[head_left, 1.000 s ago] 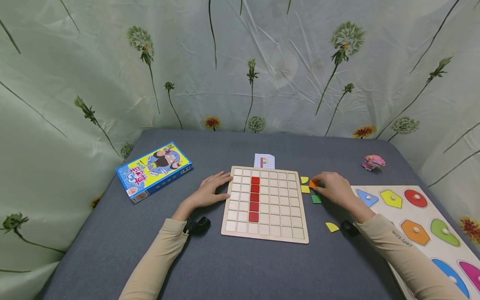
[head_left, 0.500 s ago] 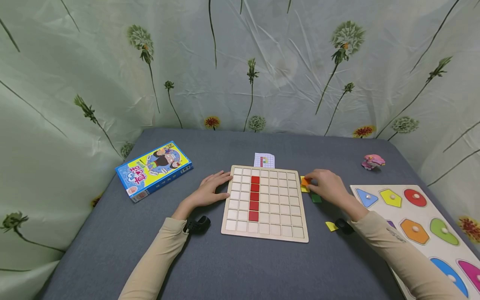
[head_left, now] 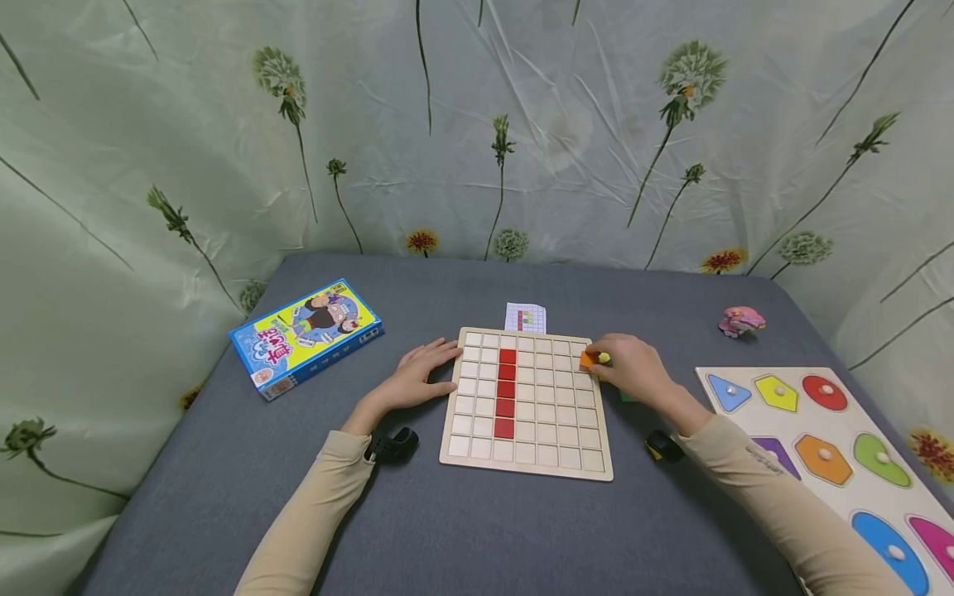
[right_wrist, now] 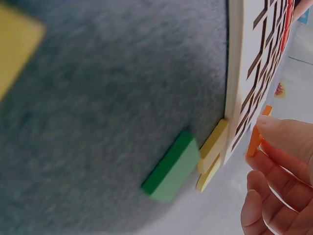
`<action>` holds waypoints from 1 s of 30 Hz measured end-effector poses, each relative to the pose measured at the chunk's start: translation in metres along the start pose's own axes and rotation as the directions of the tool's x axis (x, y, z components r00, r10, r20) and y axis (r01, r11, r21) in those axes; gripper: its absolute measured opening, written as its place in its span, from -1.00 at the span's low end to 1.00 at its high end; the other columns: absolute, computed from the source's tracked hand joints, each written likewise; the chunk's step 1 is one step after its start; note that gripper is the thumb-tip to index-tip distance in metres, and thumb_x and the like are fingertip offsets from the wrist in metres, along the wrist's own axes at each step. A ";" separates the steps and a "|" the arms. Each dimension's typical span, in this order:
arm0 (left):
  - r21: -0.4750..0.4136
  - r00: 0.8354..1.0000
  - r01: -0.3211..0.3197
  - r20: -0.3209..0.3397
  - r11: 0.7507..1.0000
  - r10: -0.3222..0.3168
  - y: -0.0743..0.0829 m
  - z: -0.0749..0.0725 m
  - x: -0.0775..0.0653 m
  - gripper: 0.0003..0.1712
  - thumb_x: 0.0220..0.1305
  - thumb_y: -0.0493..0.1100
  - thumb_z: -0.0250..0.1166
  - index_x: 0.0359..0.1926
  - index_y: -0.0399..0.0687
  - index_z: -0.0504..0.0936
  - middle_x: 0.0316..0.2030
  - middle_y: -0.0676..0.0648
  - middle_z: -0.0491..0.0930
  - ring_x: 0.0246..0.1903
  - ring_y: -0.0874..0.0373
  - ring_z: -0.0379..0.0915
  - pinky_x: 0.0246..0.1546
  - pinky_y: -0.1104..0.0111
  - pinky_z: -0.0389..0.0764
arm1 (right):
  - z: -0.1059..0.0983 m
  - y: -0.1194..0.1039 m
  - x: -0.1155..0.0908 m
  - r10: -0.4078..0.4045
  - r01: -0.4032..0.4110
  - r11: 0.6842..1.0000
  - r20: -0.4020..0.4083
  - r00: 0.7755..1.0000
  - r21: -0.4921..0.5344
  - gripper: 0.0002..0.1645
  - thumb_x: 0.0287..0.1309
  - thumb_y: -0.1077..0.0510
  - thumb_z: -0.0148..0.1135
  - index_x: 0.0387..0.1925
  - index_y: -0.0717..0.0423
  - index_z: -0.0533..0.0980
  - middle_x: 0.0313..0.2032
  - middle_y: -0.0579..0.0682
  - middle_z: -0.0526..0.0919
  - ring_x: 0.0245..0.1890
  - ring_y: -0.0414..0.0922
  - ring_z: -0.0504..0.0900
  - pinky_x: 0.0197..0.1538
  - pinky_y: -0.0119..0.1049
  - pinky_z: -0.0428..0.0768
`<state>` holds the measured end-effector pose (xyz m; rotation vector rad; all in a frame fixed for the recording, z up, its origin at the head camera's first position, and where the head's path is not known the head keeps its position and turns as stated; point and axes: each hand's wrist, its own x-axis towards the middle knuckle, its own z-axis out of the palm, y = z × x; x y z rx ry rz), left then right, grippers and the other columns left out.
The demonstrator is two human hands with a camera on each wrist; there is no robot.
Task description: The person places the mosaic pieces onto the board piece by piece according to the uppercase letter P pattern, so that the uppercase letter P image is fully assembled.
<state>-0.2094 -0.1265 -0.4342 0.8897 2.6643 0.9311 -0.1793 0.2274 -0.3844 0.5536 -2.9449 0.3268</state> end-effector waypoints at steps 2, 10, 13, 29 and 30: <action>0.003 1.000 -0.004 -0.001 1.000 0.004 0.000 0.000 0.000 -0.28 0.23 -0.04 0.22 0.38 -0.10 0.23 0.41 -0.18 0.15 0.46 -0.16 -0.12 0.35 -0.16 -0.09 | 0.001 -0.003 0.002 -0.007 0.007 1.000 -0.003 1.000 0.000 -0.74 0.01 0.15 0.36 -0.21 0.16 0.66 -0.29 0.07 0.71 -0.33 -0.03 0.64 -0.36 -0.16 0.58; -0.005 1.000 -0.005 0.001 1.000 0.005 0.001 -0.001 -0.001 -0.28 0.24 -0.05 0.22 0.37 -0.12 0.23 0.42 -0.18 0.14 0.46 -0.17 -0.13 0.35 -0.16 -0.11 | 0.004 -0.014 0.012 -0.025 0.025 1.000 0.003 1.000 0.010 -0.73 0.03 0.14 0.35 -0.19 0.13 0.66 -0.27 0.06 0.71 -0.37 -0.08 0.62 -0.41 -0.22 0.54; -0.010 1.000 0.004 0.006 1.000 -0.004 0.001 -0.001 0.000 -0.27 0.24 -0.05 0.22 0.38 -0.11 0.23 0.42 -0.16 0.13 0.47 -0.15 -0.15 0.37 -0.15 -0.13 | 0.005 -0.017 0.015 -0.029 0.029 0.999 0.007 1.000 0.016 -0.74 0.04 0.13 0.34 -0.19 0.12 0.67 -0.28 0.05 0.72 -0.32 -0.06 0.65 -0.36 -0.18 0.58; 0.000 1.000 0.007 0.001 1.000 -0.007 0.000 0.000 0.000 -0.27 0.23 -0.04 0.22 0.38 -0.10 0.23 0.42 -0.15 0.15 0.47 -0.14 -0.14 0.37 -0.15 -0.12 | 0.012 -0.034 0.031 -0.048 0.048 0.999 0.044 0.998 0.012 -0.73 0.02 0.16 0.35 -0.19 0.14 0.66 -0.25 0.04 0.71 -0.23 -0.04 0.65 -0.23 -0.13 0.61; 0.001 1.000 0.007 0.001 1.000 -0.007 0.000 0.000 0.001 -0.27 0.23 -0.04 0.22 0.38 -0.10 0.23 0.42 -0.15 0.15 0.46 -0.14 -0.14 0.37 -0.15 -0.12 | 0.013 -0.035 0.032 -0.050 0.050 0.999 0.048 0.998 0.014 -0.73 0.03 0.16 0.35 -0.18 0.15 0.66 -0.25 0.04 0.71 -0.23 -0.04 0.65 -0.23 -0.14 0.61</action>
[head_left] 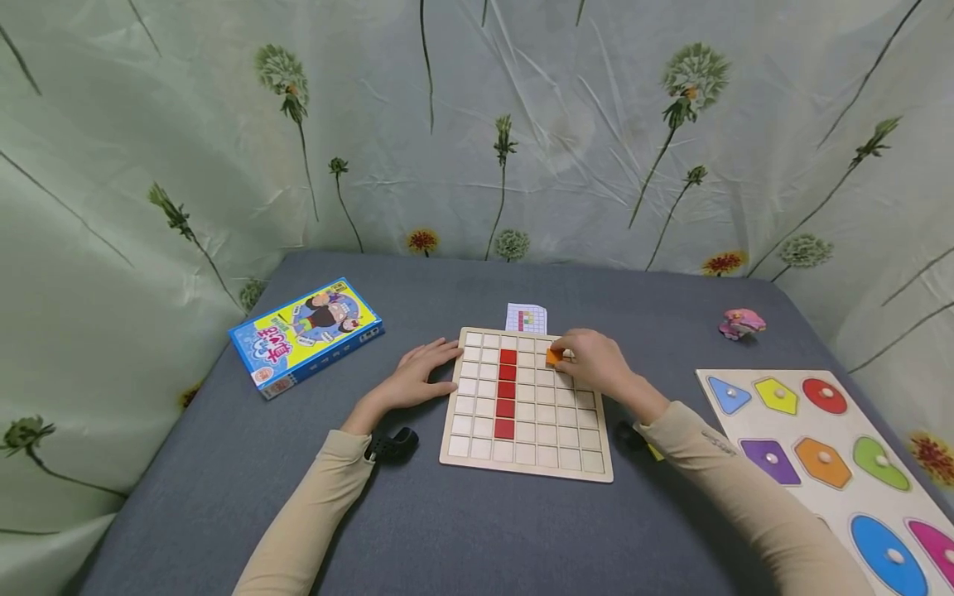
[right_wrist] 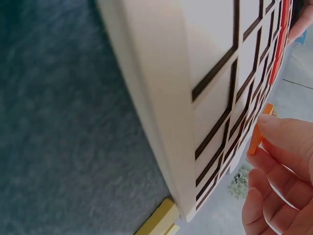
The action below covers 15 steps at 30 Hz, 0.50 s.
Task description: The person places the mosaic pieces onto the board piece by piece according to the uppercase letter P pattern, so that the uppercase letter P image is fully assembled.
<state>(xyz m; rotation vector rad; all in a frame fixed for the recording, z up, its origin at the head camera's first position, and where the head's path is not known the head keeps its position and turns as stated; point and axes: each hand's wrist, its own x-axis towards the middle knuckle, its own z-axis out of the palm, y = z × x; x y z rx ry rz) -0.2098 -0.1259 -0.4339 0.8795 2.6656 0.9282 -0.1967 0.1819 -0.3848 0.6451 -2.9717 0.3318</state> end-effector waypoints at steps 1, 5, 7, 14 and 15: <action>-0.004 1.000 0.004 0.002 1.000 -0.004 0.000 0.000 0.000 -0.27 0.23 -0.04 0.22 0.38 -0.10 0.23 0.42 -0.15 0.15 0.47 -0.14 -0.14 0.37 -0.14 -0.13 | 0.000 -0.001 0.001 -0.001 0.001 1.000 0.006 1.000 0.004 -0.73 0.04 0.16 0.34 -0.17 0.15 0.66 -0.25 0.04 0.71 -0.23 -0.04 0.65 -0.24 -0.15 0.61; -0.008 1.000 0.006 0.001 1.000 -0.006 0.001 0.000 0.001 -0.28 0.23 -0.05 0.22 0.38 -0.10 0.23 0.42 -0.14 0.14 0.47 -0.14 -0.14 0.37 -0.15 -0.13 | 0.003 -0.004 0.005 0.002 -0.002 1.000 0.030 1.000 0.000 -0.72 0.07 0.15 0.32 -0.15 0.15 0.65 -0.23 0.04 0.71 -0.23 -0.05 0.65 -0.22 -0.17 0.62; -0.008 1.000 0.006 0.001 1.000 -0.006 0.001 0.000 0.000 -0.28 0.24 -0.05 0.22 0.38 -0.10 0.23 0.42 -0.14 0.14 0.47 -0.14 -0.15 0.37 -0.15 -0.13 | 0.004 -0.006 0.007 0.001 0.000 1.000 0.041 0.999 -0.008 -0.72 0.07 0.14 0.31 -0.15 0.13 0.66 -0.22 0.04 0.71 -0.22 -0.06 0.65 -0.22 -0.18 0.61; -0.012 1.000 0.006 0.004 1.000 -0.006 0.002 -0.001 0.000 -0.28 0.24 -0.05 0.22 0.38 -0.10 0.23 0.42 -0.14 0.14 0.47 -0.14 -0.15 0.37 -0.15 -0.13 | 0.005 -0.010 0.012 -0.026 0.025 1.000 0.069 0.997 0.006 -0.75 0.07 0.15 0.32 -0.17 0.07 0.67 -0.24 0.02 0.70 -0.31 -0.08 0.64 -0.40 -0.28 0.55; -0.012 1.000 0.006 0.004 1.000 -0.006 0.002 -0.001 0.000 -0.28 0.24 -0.05 0.22 0.38 -0.10 0.23 0.42 -0.14 0.14 0.47 -0.14 -0.15 0.37 -0.15 -0.13 | 0.006 -0.010 0.013 -0.029 0.029 1.000 0.071 0.997 0.006 -0.75 0.07 0.15 0.32 -0.17 0.08 0.67 -0.24 0.03 0.70 -0.31 -0.08 0.64 -0.40 -0.28 0.54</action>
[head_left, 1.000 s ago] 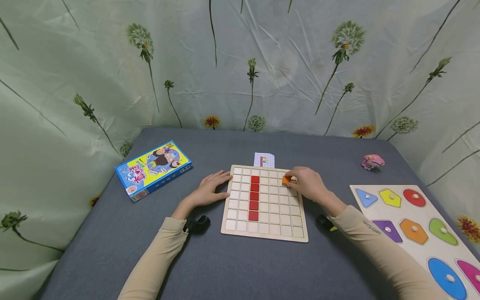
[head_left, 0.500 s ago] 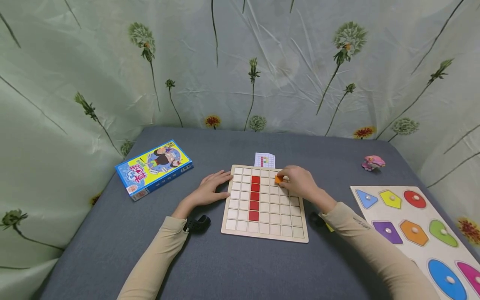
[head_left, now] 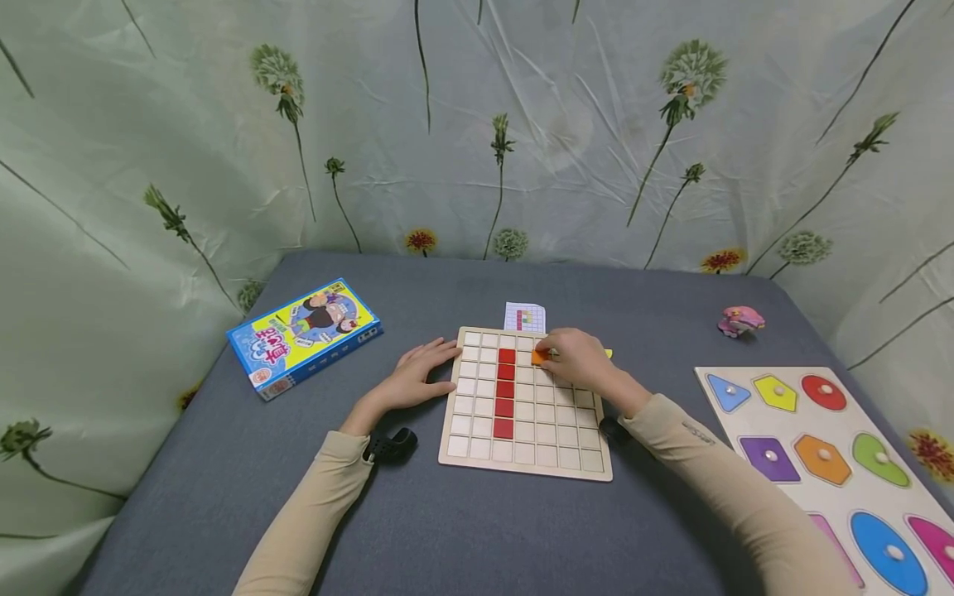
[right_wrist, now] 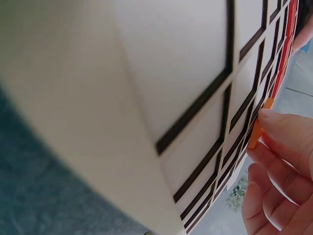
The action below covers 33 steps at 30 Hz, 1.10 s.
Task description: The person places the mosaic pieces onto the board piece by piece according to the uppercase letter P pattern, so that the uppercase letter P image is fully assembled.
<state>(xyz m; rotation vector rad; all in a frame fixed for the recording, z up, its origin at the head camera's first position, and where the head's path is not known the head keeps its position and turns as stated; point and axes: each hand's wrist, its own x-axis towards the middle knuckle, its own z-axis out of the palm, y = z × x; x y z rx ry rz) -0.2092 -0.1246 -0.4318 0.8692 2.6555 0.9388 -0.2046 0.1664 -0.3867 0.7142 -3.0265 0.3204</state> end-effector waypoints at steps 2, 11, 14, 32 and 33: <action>0.003 1.000 -0.002 -0.002 1.000 0.002 0.000 0.000 0.000 -0.28 0.24 -0.05 0.22 0.38 -0.09 0.23 0.42 -0.14 0.14 0.47 -0.14 -0.14 0.37 -0.15 -0.12 | 0.001 -0.001 0.002 -0.005 0.005 1.000 0.003 1.000 -0.004 -0.75 0.07 0.14 0.32 -0.17 0.08 0.67 -0.22 0.03 0.71 -0.27 -0.07 0.65 -0.37 -0.26 0.56; 0.005 1.000 0.002 -0.008 1.000 -0.002 0.000 0.000 0.001 -0.27 0.22 -0.05 0.23 0.38 -0.09 0.24 0.42 -0.16 0.15 0.47 -0.14 -0.13 0.37 -0.15 -0.12 | 0.003 -0.002 0.006 -0.039 0.040 0.999 -0.031 0.999 0.019 -0.78 0.05 0.18 0.32 -0.21 0.10 0.67 -0.27 0.03 0.68 -0.34 -0.11 0.59 -0.37 -0.25 0.55; 0.009 1.000 0.003 -0.009 1.000 -0.003 0.000 -0.001 0.000 -0.27 0.22 -0.05 0.23 0.38 -0.09 0.24 0.41 -0.16 0.15 0.46 -0.14 -0.13 0.37 -0.15 -0.11 | 0.003 -0.002 0.007 -0.045 0.045 0.999 -0.032 0.999 0.027 -0.78 0.04 0.17 0.33 -0.21 0.07 0.68 -0.29 0.02 0.66 -0.36 -0.13 0.57 -0.40 -0.28 0.52; 0.018 1.000 -0.007 -0.006 1.000 0.007 0.000 -0.001 0.000 -0.27 0.23 -0.05 0.23 0.37 -0.11 0.24 0.41 -0.17 0.17 0.46 -0.16 -0.12 0.36 -0.15 -0.10 | 0.000 -0.005 0.008 -0.043 0.044 0.998 -0.027 0.999 0.036 -0.73 0.06 0.12 0.33 -0.17 0.11 0.66 -0.26 0.03 0.69 -0.28 -0.08 0.64 -0.31 -0.22 0.60; 0.017 1.000 -0.005 -0.007 1.000 0.005 0.000 -0.001 -0.001 -0.27 0.23 -0.05 0.23 0.37 -0.11 0.24 0.41 -0.17 0.16 0.46 -0.16 -0.12 0.36 -0.15 -0.10 | -0.002 -0.004 0.006 -0.042 0.044 0.998 -0.033 0.999 0.037 -0.73 0.06 0.13 0.33 -0.16 0.12 0.65 -0.26 0.04 0.68 -0.29 -0.07 0.65 -0.33 -0.22 0.60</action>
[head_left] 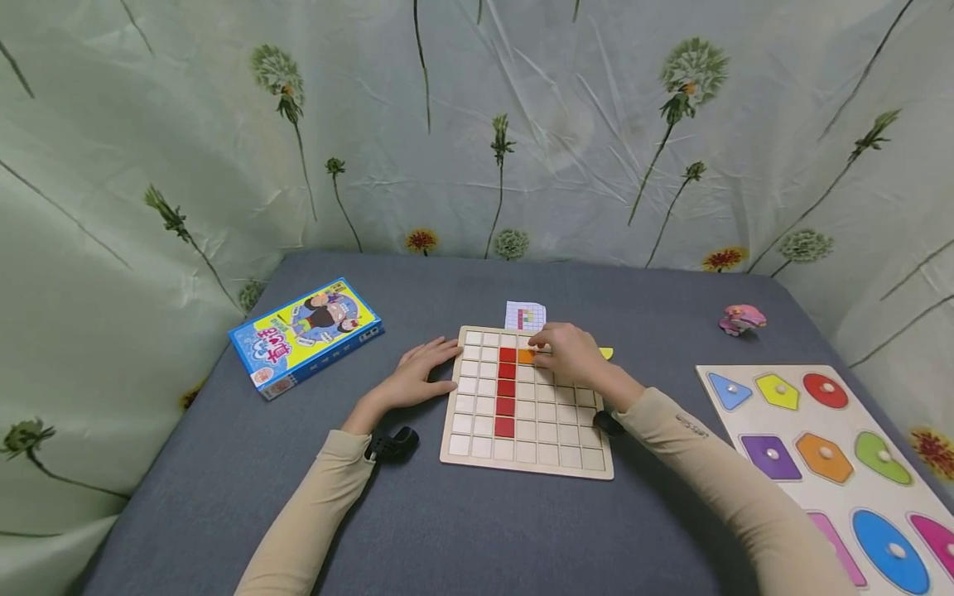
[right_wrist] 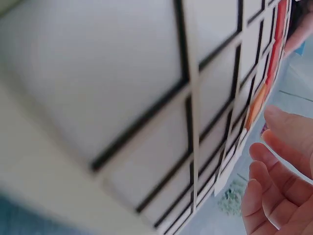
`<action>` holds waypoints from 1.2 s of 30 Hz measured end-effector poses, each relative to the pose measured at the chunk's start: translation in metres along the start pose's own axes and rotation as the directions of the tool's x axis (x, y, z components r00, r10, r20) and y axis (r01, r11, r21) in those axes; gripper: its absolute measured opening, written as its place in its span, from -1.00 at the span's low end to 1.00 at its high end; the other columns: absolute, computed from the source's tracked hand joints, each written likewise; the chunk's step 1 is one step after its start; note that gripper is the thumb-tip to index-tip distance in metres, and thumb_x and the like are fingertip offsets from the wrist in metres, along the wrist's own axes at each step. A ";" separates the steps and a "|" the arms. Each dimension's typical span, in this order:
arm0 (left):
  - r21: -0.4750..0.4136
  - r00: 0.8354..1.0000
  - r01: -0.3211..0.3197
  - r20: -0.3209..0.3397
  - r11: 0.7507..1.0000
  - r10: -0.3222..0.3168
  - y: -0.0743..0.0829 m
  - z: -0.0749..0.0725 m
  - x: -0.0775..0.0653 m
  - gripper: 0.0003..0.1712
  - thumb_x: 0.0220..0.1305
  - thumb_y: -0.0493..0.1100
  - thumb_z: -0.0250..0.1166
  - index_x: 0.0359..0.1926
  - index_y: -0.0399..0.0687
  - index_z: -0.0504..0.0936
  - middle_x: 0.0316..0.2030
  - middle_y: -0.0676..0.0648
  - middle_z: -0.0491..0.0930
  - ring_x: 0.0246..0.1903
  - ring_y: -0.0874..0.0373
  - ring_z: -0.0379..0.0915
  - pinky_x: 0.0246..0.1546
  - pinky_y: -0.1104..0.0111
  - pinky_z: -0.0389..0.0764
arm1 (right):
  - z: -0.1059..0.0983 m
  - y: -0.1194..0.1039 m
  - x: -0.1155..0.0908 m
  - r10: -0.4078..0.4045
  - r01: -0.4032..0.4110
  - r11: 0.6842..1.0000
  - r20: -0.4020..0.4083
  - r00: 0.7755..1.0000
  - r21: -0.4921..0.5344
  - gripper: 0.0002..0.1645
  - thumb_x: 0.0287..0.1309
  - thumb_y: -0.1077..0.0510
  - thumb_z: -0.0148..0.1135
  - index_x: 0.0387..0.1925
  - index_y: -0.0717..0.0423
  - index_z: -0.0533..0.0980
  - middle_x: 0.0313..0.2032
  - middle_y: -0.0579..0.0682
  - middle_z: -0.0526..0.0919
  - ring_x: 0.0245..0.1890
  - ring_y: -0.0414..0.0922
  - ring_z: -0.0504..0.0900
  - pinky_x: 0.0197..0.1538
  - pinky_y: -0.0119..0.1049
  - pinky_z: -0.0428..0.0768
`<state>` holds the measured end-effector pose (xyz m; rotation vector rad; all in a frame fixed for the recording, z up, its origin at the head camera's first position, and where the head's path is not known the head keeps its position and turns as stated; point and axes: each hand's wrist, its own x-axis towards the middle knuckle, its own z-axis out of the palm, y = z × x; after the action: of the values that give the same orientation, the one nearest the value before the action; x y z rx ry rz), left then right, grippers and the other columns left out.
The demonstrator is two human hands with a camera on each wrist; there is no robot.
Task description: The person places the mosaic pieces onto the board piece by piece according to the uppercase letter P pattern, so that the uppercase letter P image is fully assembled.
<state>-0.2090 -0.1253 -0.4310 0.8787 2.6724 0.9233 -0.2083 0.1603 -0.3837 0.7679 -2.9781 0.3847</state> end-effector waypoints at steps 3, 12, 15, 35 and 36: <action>0.000 1.000 -0.003 -0.004 1.000 0.003 0.000 0.000 -0.001 -0.28 0.23 -0.06 0.22 0.37 -0.12 0.24 0.41 -0.18 0.16 0.46 -0.17 -0.12 0.35 -0.16 -0.10 | -0.007 0.003 -0.007 0.013 -0.013 1.000 -0.015 1.000 -0.002 -0.72 0.07 0.14 0.32 -0.14 0.12 0.65 -0.24 0.05 0.68 -0.29 -0.05 0.65 -0.34 -0.21 0.60; -0.010 1.000 -0.008 0.000 1.000 0.008 0.001 0.000 -0.002 -0.27 0.23 -0.06 0.23 0.37 -0.13 0.23 0.41 -0.18 0.15 0.46 -0.17 -0.12 0.36 -0.16 -0.10 | -0.018 0.021 -0.029 0.080 -0.080 0.996 -0.015 0.997 -0.025 -0.72 0.10 0.18 0.28 -0.13 0.17 0.63 -0.23 0.09 0.67 -0.32 -0.05 0.62 -0.35 -0.21 0.57; -0.011 1.000 -0.009 -0.004 1.000 0.009 0.002 0.000 -0.002 -0.28 0.23 -0.06 0.23 0.37 -0.14 0.24 0.41 -0.18 0.16 0.45 -0.18 -0.11 0.36 -0.16 -0.10 | -0.020 0.027 -0.035 0.097 -0.098 0.995 -0.014 0.995 -0.031 -0.73 0.09 0.17 0.29 -0.14 0.17 0.64 -0.23 0.09 0.67 -0.34 -0.07 0.61 -0.37 -0.23 0.55; -0.016 1.000 -0.003 -0.007 1.000 0.003 0.004 -0.001 -0.002 -0.28 0.22 -0.07 0.23 0.37 -0.14 0.25 0.41 -0.17 0.16 0.45 -0.17 -0.11 0.36 -0.16 -0.10 | -0.032 0.056 -0.071 0.100 -0.101 0.993 -0.013 0.995 -0.067 -0.77 0.03 0.25 0.31 -0.21 0.20 0.65 -0.27 0.11 0.70 -0.32 -0.01 0.66 -0.33 -0.14 0.60; -0.016 1.000 -0.003 -0.009 1.000 0.003 0.004 -0.001 -0.002 -0.28 0.22 -0.07 0.23 0.36 -0.15 0.25 0.41 -0.18 0.17 0.45 -0.18 -0.11 0.36 -0.17 -0.10 | -0.032 0.058 -0.072 0.103 -0.103 0.992 -0.011 0.995 -0.069 -0.78 0.02 0.26 0.32 -0.22 0.20 0.66 -0.28 0.10 0.70 -0.32 -0.01 0.66 -0.33 -0.13 0.60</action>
<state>-0.2060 -0.1244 -0.4279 0.8775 2.6675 0.9505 -0.1733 0.2512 -0.3731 0.6068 -3.0138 0.2851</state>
